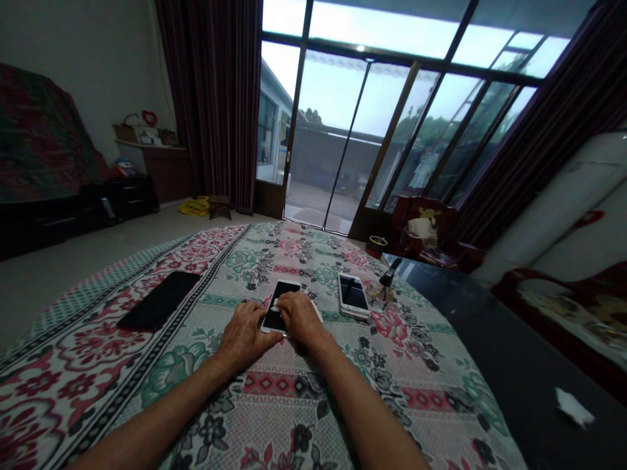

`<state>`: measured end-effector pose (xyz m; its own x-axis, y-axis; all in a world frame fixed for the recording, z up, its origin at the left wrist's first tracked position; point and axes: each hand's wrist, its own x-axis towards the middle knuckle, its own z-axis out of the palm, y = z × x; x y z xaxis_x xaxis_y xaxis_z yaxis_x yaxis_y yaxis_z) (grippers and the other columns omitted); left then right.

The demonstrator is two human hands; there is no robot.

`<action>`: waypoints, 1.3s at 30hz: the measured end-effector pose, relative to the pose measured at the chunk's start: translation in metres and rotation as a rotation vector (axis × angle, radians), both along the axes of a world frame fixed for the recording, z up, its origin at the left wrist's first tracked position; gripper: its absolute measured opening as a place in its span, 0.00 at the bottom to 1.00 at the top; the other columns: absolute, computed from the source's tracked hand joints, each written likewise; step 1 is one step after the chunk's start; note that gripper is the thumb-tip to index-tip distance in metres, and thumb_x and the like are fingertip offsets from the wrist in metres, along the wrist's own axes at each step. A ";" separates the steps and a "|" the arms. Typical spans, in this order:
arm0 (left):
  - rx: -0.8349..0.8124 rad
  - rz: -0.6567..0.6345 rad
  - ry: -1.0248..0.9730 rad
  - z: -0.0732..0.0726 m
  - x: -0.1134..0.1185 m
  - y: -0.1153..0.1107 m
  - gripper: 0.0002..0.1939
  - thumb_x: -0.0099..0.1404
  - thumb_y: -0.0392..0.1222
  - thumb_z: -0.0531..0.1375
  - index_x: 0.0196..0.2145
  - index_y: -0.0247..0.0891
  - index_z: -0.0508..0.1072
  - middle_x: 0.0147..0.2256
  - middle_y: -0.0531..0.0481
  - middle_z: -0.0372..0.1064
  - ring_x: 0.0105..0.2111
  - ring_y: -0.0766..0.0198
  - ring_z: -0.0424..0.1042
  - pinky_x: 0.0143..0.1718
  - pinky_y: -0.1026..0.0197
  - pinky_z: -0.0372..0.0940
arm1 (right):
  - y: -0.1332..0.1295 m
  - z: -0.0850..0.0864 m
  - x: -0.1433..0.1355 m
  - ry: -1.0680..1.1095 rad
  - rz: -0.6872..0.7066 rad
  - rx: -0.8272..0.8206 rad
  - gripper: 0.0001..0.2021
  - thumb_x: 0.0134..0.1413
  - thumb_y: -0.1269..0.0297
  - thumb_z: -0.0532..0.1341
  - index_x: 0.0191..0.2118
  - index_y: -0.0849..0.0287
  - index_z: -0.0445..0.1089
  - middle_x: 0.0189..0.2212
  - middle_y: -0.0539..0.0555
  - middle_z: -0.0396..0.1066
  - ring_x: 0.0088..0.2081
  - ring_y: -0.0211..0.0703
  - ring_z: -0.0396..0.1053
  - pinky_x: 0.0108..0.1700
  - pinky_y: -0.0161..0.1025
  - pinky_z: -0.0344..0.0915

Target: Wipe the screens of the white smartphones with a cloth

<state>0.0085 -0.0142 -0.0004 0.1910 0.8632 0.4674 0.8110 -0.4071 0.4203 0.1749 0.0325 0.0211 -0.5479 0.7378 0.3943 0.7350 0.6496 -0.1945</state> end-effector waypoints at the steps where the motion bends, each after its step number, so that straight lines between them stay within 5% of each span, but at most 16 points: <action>1: 0.001 0.000 -0.004 0.000 0.000 0.000 0.17 0.53 0.50 0.68 0.36 0.38 0.73 0.36 0.47 0.65 0.42 0.52 0.63 0.45 0.52 0.63 | 0.010 0.001 -0.001 -0.014 -0.023 0.002 0.10 0.57 0.76 0.58 0.38 0.59 0.76 0.41 0.56 0.76 0.42 0.43 0.70 0.48 0.40 0.61; 7: -0.003 0.016 -0.007 0.002 0.001 0.000 0.16 0.52 0.48 0.68 0.35 0.38 0.73 0.37 0.47 0.65 0.42 0.52 0.63 0.45 0.52 0.63 | 0.067 0.003 -0.012 -0.050 -0.097 -0.014 0.11 0.57 0.77 0.57 0.36 0.60 0.76 0.38 0.57 0.76 0.42 0.43 0.70 0.48 0.39 0.61; 11: -0.003 -0.005 -0.001 0.006 -0.001 -0.002 0.15 0.53 0.48 0.68 0.34 0.37 0.73 0.36 0.46 0.65 0.42 0.52 0.63 0.45 0.51 0.63 | 0.076 0.003 -0.015 -0.038 -0.135 -0.012 0.11 0.58 0.76 0.57 0.36 0.61 0.76 0.40 0.58 0.76 0.44 0.43 0.70 0.50 0.39 0.61; 26: -0.005 -0.049 0.007 0.001 -0.003 -0.002 0.15 0.55 0.48 0.67 0.36 0.36 0.73 0.38 0.44 0.66 0.43 0.51 0.63 0.46 0.51 0.63 | -0.022 0.002 0.008 0.023 0.122 -0.049 0.11 0.59 0.75 0.57 0.41 0.58 0.75 0.40 0.55 0.75 0.43 0.42 0.70 0.49 0.40 0.62; 35: -0.027 -0.043 0.001 0.003 -0.002 -0.002 0.14 0.55 0.47 0.67 0.35 0.36 0.73 0.37 0.45 0.66 0.43 0.52 0.62 0.45 0.52 0.63 | 0.053 0.004 -0.002 -0.048 -0.117 0.020 0.10 0.58 0.76 0.57 0.35 0.62 0.76 0.36 0.57 0.76 0.39 0.43 0.70 0.46 0.39 0.61; 39: -0.042 -0.033 0.002 0.006 -0.002 -0.003 0.14 0.55 0.46 0.67 0.35 0.36 0.73 0.37 0.45 0.66 0.43 0.52 0.62 0.46 0.52 0.63 | 0.061 0.003 -0.005 -0.046 -0.152 0.043 0.10 0.58 0.78 0.57 0.36 0.63 0.76 0.38 0.59 0.75 0.41 0.46 0.70 0.47 0.42 0.60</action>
